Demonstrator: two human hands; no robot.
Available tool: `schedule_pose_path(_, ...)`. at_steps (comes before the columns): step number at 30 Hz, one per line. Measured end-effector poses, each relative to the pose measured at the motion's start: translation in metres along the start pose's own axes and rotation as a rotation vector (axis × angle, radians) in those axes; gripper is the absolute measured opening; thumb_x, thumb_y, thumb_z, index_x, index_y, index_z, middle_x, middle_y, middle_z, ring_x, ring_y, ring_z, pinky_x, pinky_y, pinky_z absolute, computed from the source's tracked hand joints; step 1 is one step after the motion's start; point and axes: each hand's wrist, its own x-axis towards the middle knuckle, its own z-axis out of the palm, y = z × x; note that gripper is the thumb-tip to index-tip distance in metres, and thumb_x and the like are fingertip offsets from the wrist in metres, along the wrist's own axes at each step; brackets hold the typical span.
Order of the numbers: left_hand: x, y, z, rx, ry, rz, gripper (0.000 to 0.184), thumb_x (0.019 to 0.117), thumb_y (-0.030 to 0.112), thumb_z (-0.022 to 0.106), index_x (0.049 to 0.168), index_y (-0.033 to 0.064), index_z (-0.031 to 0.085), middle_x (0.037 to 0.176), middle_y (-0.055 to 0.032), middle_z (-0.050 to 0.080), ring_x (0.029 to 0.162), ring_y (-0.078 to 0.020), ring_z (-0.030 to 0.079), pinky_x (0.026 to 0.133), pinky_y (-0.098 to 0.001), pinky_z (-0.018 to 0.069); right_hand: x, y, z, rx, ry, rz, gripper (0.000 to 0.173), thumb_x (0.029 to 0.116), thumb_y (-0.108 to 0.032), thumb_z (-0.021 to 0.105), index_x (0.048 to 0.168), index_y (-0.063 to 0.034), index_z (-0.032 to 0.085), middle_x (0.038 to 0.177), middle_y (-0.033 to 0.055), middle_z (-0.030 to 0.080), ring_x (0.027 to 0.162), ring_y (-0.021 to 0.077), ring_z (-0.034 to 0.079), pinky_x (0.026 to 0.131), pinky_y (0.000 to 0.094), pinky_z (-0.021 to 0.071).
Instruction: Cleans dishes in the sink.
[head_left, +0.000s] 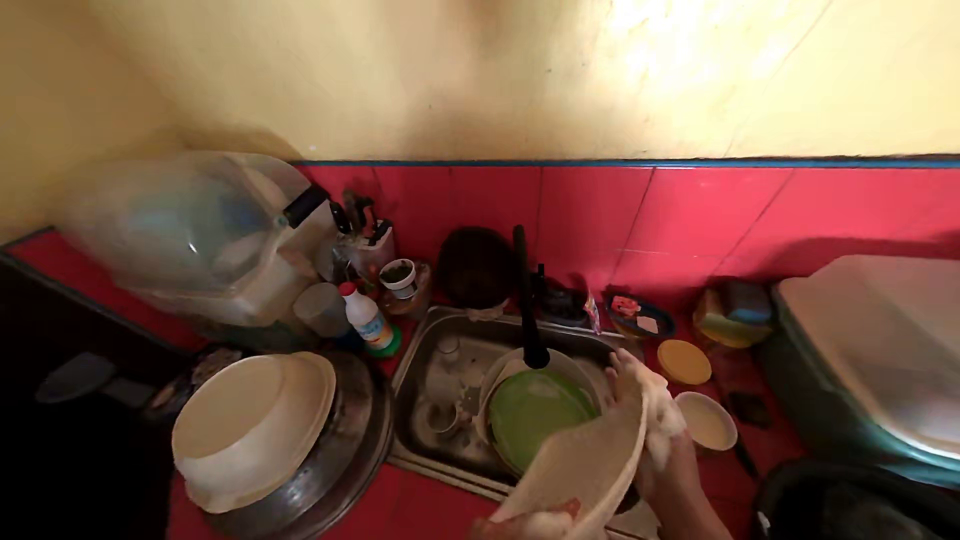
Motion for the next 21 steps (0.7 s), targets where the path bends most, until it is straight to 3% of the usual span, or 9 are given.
schedule_pose_path(1,0.005,-0.007,0.007,0.054,-0.076,0.034,0.04,0.0939,-0.002,0.06,0.134,-0.0059,0.061,0.126,-0.0186,0.069,0.113,-0.0232,0.07,0.099,-0.0422,0.0557,-0.003,0.003,-0.002,0.032,0.039,0.034,0.047,0.1073,-0.021,0.03,0.145,0.0024,0.046,0.144,0.0116,0.057,0.129,0.0147,0.057,0.106,0.0329,0.0499)
schedule_pose_path(3,0.012,-0.019,0.022,0.155,-0.155,0.066,0.05,0.0935,-0.006,0.058,0.143,-0.0018,0.056,0.144,-0.0167,0.059,0.124,-0.0304,0.064,0.102,-0.0499,0.0539,-0.01,0.01,-0.007,0.059,0.106,0.091,0.041,0.1073,-0.015,0.029,0.137,0.0039,0.049,0.127,0.0102,0.064,0.114,0.0117,0.063,0.095,0.0299,0.0551)
schedule_pose_path(6,0.018,-0.037,0.041,0.316,-0.283,-0.056,0.051,0.0926,-0.009,0.058,0.142,0.0031,0.059,0.152,-0.0126,0.053,0.137,-0.0372,0.054,0.104,-0.0566,0.0506,-0.022,0.035,-0.03,0.035,0.148,0.126,0.038,0.108,-0.014,0.032,0.134,0.0061,0.052,0.118,0.0096,0.067,0.105,0.0097,0.066,0.091,0.028,0.0562)
schedule_pose_path(9,0.029,-0.065,0.055,0.441,-0.381,-0.106,0.048,0.0929,-0.007,0.061,0.138,0.0079,0.063,0.154,-0.0077,0.051,0.14,-0.0393,0.049,0.102,-0.0603,0.0494,-0.033,0.058,-0.044,0.21,0.289,0.303,0.033,0.1098,-0.024,0.029,0.124,-0.0066,0.055,0.097,0.0013,0.068,0.086,0.0077,0.068,0.073,0.0292,0.0594)
schedule_pose_path(11,0.038,-0.088,0.065,0.496,-0.443,-0.135,0.05,0.096,-0.003,0.06,0.145,0.0096,0.057,0.157,-0.0085,0.048,0.143,-0.0404,0.045,0.104,-0.0607,0.0476,-0.044,0.066,-0.047,0.31,0.413,0.481,0.036,0.1102,-0.035,0.026,0.119,-0.0113,0.052,0.091,0.0032,0.064,0.08,0.0118,0.066,0.066,0.0343,0.0577)
schedule_pose_path(13,0.05,-0.106,0.068,0.516,-0.498,-0.199,0.058,0.098,0.003,0.06,0.154,0.0119,0.047,0.159,-0.0138,0.043,0.143,-0.0436,0.043,0.106,-0.0623,0.0443,-0.05,0.074,-0.047,0.347,0.509,0.595,0.041,0.1098,-0.04,0.025,0.127,-0.0099,0.049,0.101,0.009,0.06,0.088,0.0182,0.063,0.071,0.0408,0.0555)
schedule_pose_path(16,0.068,-0.137,0.072,0.523,-0.516,-0.246,0.057,0.1002,0.003,0.055,0.155,0.0133,0.045,0.159,-0.0155,0.043,0.145,-0.0423,0.04,0.113,-0.0607,0.0392,-0.055,0.079,-0.049,0.301,0.563,0.705,0.042,0.1094,-0.036,0.031,0.135,-0.0067,0.047,0.114,0.0171,0.059,0.098,0.0281,0.062,0.078,0.049,0.055)
schedule_pose_path(21,0.09,-0.176,0.076,0.574,-0.528,-0.311,0.052,0.1063,0.014,0.046,0.158,0.018,0.042,0.16,-0.0216,0.039,0.146,-0.0439,0.039,0.116,-0.0588,0.0355,-0.046,0.092,-0.072,0.288,0.389,0.801,0.037,0.1092,-0.031,0.032,0.126,-0.0052,0.052,0.105,0.0148,0.063,0.093,0.0256,0.065,0.08,0.0463,0.0572)
